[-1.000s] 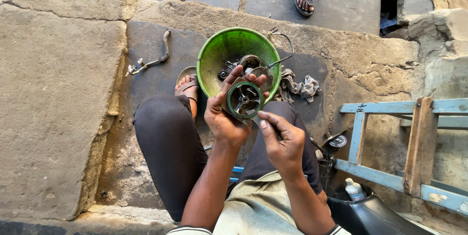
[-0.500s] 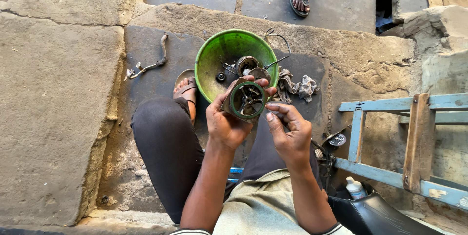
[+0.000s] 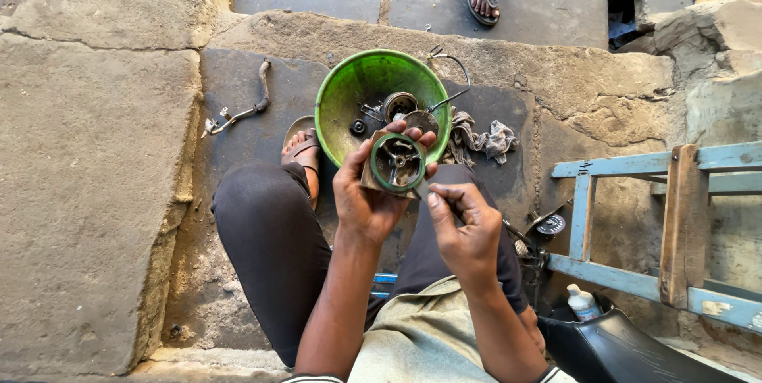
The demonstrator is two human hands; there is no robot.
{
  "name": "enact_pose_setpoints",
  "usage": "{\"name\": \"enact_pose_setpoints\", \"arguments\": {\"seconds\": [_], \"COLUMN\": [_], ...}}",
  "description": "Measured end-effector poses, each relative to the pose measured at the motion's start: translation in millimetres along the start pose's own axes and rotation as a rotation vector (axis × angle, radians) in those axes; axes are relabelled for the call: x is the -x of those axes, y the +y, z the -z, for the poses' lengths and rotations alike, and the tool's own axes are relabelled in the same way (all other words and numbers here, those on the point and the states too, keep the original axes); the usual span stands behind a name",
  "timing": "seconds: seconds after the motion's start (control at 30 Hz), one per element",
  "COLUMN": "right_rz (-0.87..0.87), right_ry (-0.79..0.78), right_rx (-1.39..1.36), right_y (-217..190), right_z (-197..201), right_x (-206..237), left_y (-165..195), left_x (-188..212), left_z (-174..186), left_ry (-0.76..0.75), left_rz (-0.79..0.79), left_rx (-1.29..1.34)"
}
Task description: The person sits on the ground and uses a small metal tool to scrape and clean the interior of a cylindrical engine component. They handle a flexible exhaust pipe and a small metal bracket, placing them aside, then continue scraping the cylinder's inner surface.
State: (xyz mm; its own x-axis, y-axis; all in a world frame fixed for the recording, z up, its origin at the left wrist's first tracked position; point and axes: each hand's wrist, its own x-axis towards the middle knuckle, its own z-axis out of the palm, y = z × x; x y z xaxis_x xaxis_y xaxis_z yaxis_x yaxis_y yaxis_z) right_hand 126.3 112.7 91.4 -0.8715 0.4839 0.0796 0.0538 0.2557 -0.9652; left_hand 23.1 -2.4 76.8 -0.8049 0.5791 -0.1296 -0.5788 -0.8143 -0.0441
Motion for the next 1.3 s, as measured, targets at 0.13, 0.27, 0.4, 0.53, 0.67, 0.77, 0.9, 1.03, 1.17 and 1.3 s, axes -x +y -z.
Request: {"name": "enact_pose_setpoints", "arguments": {"seconds": [0.13,0.27,0.4,0.53,0.67,0.77,0.9,1.03,1.17,1.3], "right_rz": [0.007,-0.049,-0.033,-0.039,0.003,-0.060,0.017,0.006,-0.037,0.002], "right_ry": [-0.009,0.019,0.006,-0.015,-0.051,0.039,0.064,0.123,0.102,0.067], "right_rx": [-0.013,0.006,-0.025,-0.019,-0.017,0.023,-0.024,-0.015,-0.017,-0.044], "right_y": [-1.6,-1.1,-1.6,-3.8,-4.9,-3.7,-2.3,-1.1,0.4,3.3], "right_z": [-2.3,-5.0,-5.1,-3.7,-5.2,-6.8,-7.0,-5.8,-7.3,-13.4], "right_x": [5.4,9.4,9.4,8.8,10.8,10.5,10.6,10.3,11.9,14.6], "left_y": [1.0,-4.6,-8.4,-11.3,-12.9,-12.2,-11.1,-10.4,-11.2,-11.6], "left_x": [0.0,-5.0,-5.3,-4.5,-3.7,-4.4,-4.2,-3.1,-1.9,-0.6], "left_z": [6.8,12.4,13.0,11.7,12.0,12.6,12.0,11.8,12.6,11.9], "left_ry": [-0.117,-0.107,0.000,-0.030,-0.081,-0.086,-0.090,-0.116,-0.088,-0.135], "left_rz": [-0.029,-0.082,-0.177,-0.272,-0.255,-0.264,-0.229,-0.172,-0.188,-0.211], "left_rx": [-0.031,0.028,-0.117,-0.186,-0.129,-0.112,-0.081,-0.005,-0.015,-0.045]}}
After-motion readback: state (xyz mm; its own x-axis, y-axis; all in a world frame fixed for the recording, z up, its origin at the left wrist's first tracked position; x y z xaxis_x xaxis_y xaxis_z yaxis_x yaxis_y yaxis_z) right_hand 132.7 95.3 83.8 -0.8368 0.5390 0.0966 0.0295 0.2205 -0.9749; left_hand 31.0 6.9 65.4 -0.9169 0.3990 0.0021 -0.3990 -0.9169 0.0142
